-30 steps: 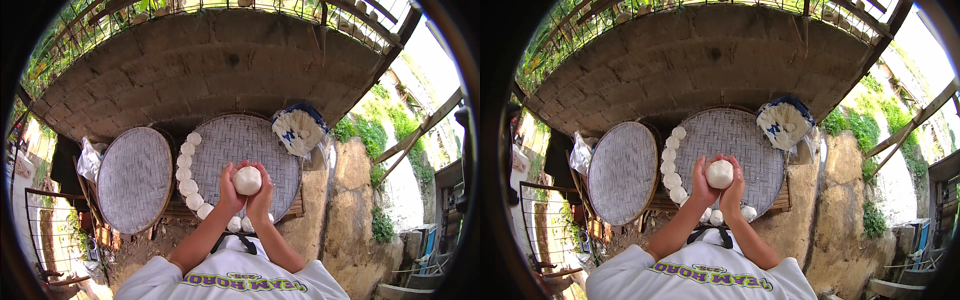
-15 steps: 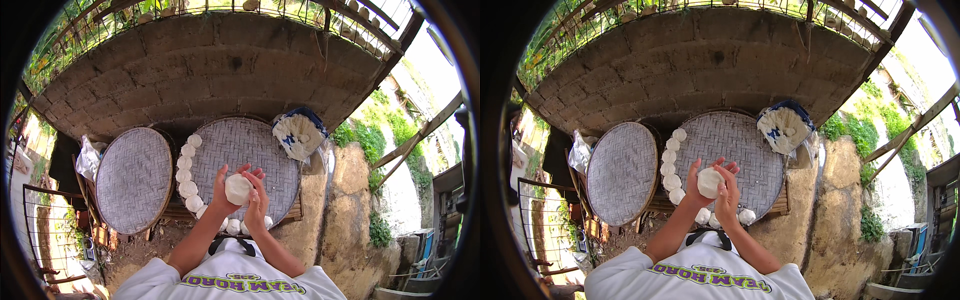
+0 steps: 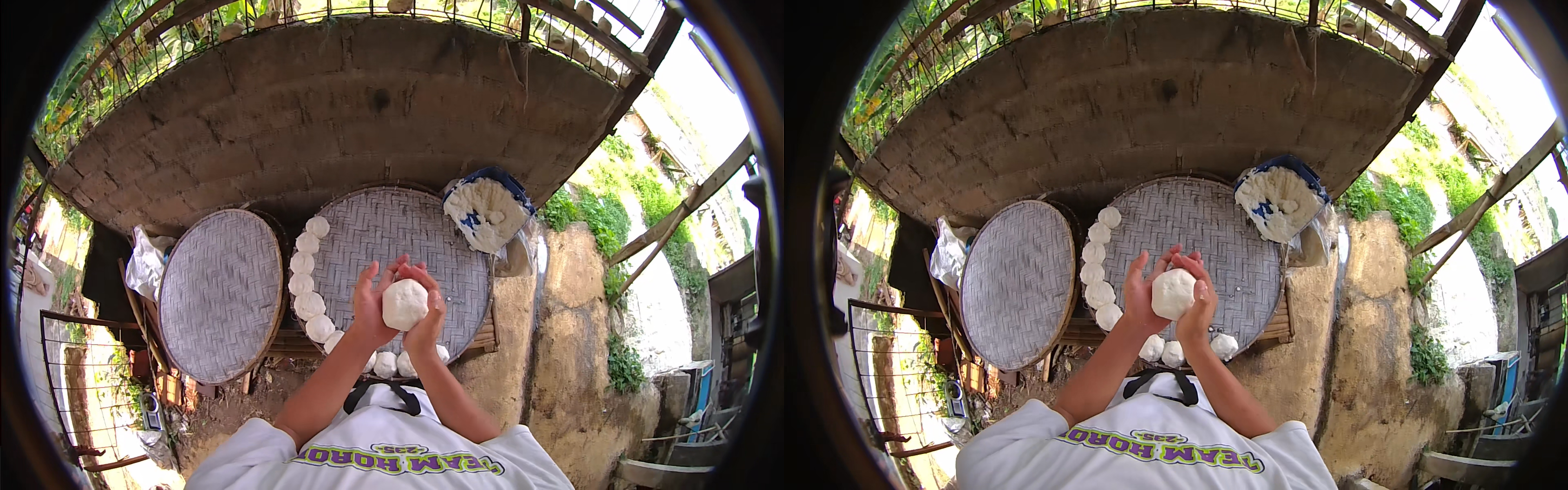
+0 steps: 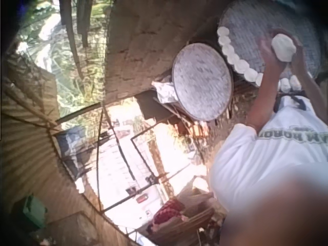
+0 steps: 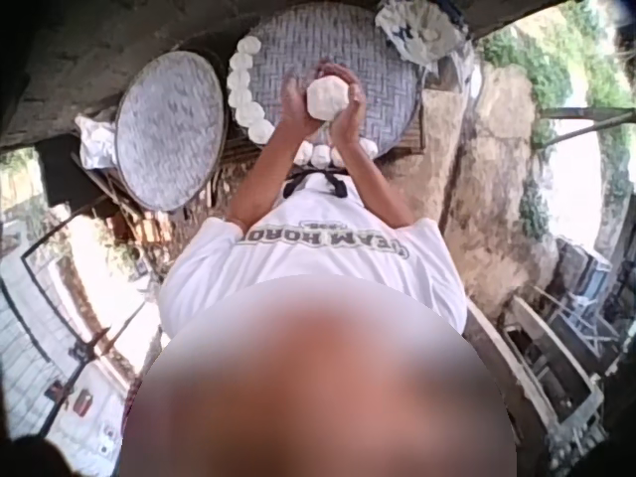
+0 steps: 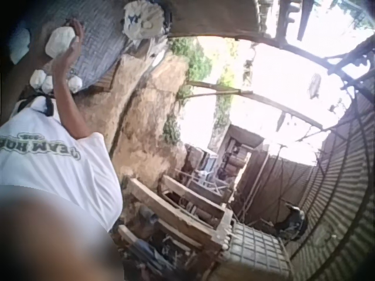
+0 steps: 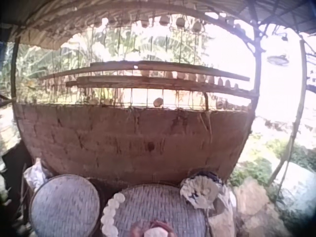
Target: The person takes portions of white dough from a container, rolls them into round balls between both hands, and places them in a row on a woven tray. The process repeats continuously as more dough balls are formed and arranged.
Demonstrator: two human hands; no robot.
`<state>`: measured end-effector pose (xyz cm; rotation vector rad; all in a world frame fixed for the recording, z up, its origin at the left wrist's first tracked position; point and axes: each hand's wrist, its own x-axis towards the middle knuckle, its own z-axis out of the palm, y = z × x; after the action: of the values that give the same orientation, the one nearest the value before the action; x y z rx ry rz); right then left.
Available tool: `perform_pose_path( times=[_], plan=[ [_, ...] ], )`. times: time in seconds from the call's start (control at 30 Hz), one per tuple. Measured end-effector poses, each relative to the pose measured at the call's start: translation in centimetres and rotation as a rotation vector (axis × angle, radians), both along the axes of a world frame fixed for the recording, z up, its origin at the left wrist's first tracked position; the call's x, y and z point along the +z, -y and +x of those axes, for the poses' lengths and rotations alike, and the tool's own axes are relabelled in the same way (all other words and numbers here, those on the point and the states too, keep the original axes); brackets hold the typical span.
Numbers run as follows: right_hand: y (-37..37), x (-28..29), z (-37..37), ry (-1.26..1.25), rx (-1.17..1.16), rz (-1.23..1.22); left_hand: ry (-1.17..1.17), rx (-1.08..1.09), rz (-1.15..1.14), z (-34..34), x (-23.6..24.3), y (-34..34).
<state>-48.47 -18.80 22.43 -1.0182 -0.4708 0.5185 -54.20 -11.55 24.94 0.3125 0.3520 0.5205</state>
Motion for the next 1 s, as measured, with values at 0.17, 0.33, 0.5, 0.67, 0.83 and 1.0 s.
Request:
perform_pose_path(
  times=[0.17, 0.33, 0.5, 0.67, 0.83, 1.0],
  plan=[
    [0.0, 1.8, 2.7, -0.333, 0.088, 0.041, -0.381, 0.117, 0.095, 0.3, -0.4, -0.9],
    [0.9, 4.3, 4.9, 0.96, 0.073, -0.073, 0.02, -0.235, -0.111, -1.8, -0.9, -1.4],
    [0.5, 3.6, 3.2, 0.446, 0.043, -0.068, 0.14, -0.169, -0.172, -1.4, -0.8, -0.9],
    [0.6, 2.2, 0.1, -0.255, 0.122, -0.028, -0.036, -0.022, -0.169, -0.4, -1.6, -0.5],
    [1.5, 2.6, 0.6, 0.325, 0.145, -0.066, 0.117, -0.452, -0.353, -1.6, -2.2, -2.4],
    [1.0, 2.8, 0.5, -0.305, 0.239, -0.08, -0.192, -0.259, -0.268, -1.7, -1.0, -1.8]
  ],
)
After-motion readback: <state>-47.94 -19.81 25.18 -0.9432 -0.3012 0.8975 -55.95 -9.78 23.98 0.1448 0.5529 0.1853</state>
